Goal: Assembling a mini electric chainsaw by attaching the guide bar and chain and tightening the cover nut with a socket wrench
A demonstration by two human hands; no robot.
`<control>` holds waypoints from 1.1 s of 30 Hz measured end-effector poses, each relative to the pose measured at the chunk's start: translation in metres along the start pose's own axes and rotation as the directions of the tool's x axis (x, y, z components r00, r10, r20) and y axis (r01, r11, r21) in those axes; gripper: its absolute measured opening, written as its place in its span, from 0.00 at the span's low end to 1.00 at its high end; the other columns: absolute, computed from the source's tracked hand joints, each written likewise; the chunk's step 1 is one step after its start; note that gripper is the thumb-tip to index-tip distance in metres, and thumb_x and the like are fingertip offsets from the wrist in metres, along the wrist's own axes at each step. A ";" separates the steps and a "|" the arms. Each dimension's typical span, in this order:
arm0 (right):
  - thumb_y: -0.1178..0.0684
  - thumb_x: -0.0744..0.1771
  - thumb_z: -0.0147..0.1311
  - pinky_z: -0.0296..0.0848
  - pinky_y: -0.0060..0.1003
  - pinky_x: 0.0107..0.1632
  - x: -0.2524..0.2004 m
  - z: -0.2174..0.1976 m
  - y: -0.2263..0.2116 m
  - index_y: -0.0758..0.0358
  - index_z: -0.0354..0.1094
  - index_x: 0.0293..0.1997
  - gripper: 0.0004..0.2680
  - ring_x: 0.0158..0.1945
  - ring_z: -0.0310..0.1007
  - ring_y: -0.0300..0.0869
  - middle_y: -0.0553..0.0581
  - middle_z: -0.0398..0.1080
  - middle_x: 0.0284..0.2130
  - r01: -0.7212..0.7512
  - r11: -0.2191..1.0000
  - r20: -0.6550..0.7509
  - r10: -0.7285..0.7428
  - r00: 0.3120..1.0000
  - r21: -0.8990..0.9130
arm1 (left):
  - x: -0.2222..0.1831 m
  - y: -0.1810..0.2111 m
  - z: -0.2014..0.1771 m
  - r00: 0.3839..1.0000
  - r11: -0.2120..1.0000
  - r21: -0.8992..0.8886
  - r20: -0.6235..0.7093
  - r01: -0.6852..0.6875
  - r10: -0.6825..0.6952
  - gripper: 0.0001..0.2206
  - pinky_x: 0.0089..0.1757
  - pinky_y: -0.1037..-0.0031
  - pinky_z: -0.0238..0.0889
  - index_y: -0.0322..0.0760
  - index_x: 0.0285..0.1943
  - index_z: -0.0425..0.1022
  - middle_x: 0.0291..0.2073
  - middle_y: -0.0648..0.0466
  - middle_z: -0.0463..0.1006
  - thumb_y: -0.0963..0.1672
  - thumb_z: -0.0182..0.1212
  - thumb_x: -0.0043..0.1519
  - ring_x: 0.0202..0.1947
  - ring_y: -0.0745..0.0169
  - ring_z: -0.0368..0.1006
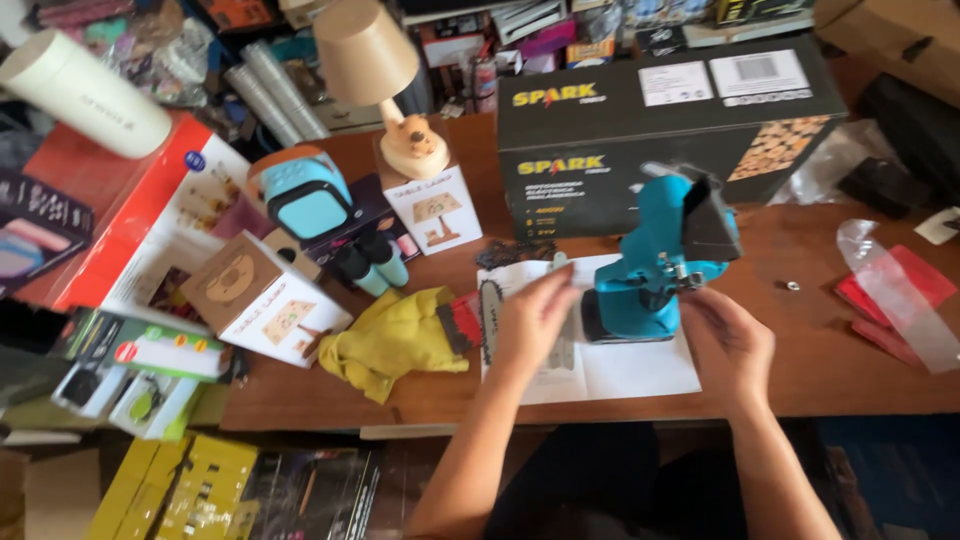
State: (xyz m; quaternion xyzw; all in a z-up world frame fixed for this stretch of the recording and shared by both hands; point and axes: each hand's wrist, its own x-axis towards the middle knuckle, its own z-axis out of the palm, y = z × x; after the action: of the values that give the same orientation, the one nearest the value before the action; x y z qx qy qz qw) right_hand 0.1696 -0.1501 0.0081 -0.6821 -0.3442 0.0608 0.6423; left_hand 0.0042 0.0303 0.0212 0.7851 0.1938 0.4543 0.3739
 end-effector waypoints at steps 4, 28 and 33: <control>0.63 0.69 0.60 0.74 0.24 0.53 -0.025 -0.004 -0.023 0.64 0.77 0.46 0.04 0.45 0.78 0.34 0.55 0.79 0.41 -0.076 0.985 0.013 0.079 0.997 -0.157 | -0.021 -0.051 -0.061 0.997 0.961 0.269 -0.046 0.067 -0.057 0.11 0.50 0.70 0.71 0.42 0.56 0.80 0.48 0.53 0.85 0.44 0.58 0.67 0.46 0.57 0.83; 0.50 0.67 0.59 0.66 0.48 0.69 -0.073 0.112 0.013 0.61 0.72 0.56 0.13 0.65 0.68 0.55 0.62 0.70 0.59 0.671 0.641 0.565 -0.416 0.712 -0.374 | -0.069 -0.071 -0.084 0.979 0.918 0.395 0.192 -0.020 -0.062 0.09 0.45 0.65 0.73 0.35 0.52 0.81 0.45 0.50 0.84 0.43 0.61 0.66 0.43 0.53 0.80; 0.55 0.67 0.58 0.69 0.44 0.68 -0.076 0.107 0.009 0.64 0.75 0.52 0.10 0.62 0.72 0.50 0.58 0.75 0.54 0.624 0.716 0.552 -0.396 0.733 -0.314 | -0.071 -0.076 -0.081 0.981 0.916 0.400 0.188 -0.033 -0.047 0.11 0.47 0.61 0.71 0.34 0.54 0.80 0.47 0.48 0.84 0.43 0.60 0.66 0.44 0.50 0.79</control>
State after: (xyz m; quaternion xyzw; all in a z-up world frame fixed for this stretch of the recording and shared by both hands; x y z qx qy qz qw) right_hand 0.0599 -0.1020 -0.0452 -0.6595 -0.6651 -0.0569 0.3458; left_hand -0.0988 0.0671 -0.0523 0.8848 0.2481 0.3249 0.2236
